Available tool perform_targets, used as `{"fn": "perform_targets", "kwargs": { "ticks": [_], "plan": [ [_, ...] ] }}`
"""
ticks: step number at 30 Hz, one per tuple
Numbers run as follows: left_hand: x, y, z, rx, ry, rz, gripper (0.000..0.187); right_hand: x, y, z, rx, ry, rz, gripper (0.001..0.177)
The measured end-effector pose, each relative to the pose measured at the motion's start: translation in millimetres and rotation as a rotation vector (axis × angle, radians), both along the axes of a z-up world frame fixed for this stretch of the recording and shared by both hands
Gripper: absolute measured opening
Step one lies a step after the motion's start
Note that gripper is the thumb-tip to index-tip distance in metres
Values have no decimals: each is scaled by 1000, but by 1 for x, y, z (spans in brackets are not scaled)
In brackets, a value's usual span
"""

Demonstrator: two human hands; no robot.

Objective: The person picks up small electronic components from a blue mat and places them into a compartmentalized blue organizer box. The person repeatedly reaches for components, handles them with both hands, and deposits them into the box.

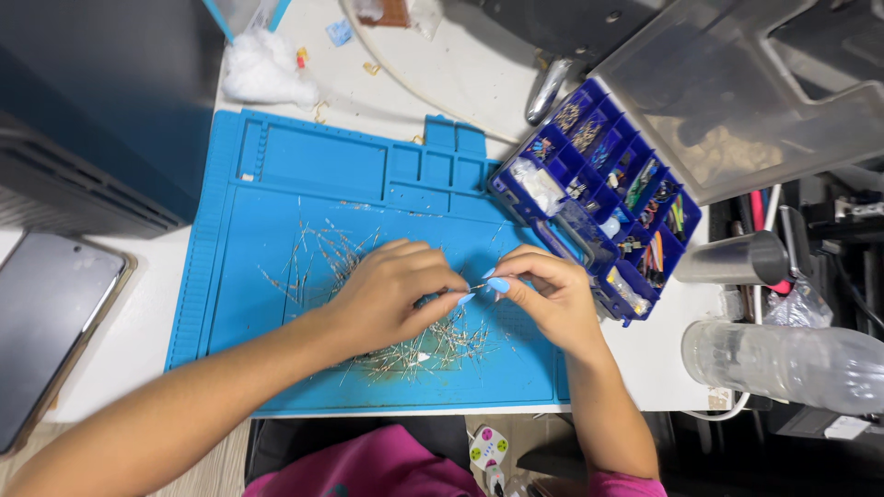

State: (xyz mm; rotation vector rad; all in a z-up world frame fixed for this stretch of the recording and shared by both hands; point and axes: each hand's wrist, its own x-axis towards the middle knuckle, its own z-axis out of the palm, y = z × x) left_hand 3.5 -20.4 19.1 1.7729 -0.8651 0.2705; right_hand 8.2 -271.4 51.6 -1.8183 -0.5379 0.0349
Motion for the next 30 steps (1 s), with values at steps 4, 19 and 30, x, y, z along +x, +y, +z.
{"fn": "perform_targets", "kwargs": {
  "ticks": [4, 19, 30],
  "plan": [
    [-1, -1, 2, 23, -12, 11, 6, 17, -27, 14, -34, 2, -96, 3],
    [8, 9, -7, 179, -167, 95, 8, 194, -104, 40, -744, 92, -575, 16],
    [11, 10, -17, 242, -176, 175, 8, 86, -44, 42, -631, -295, -440, 21]
  ]
}}
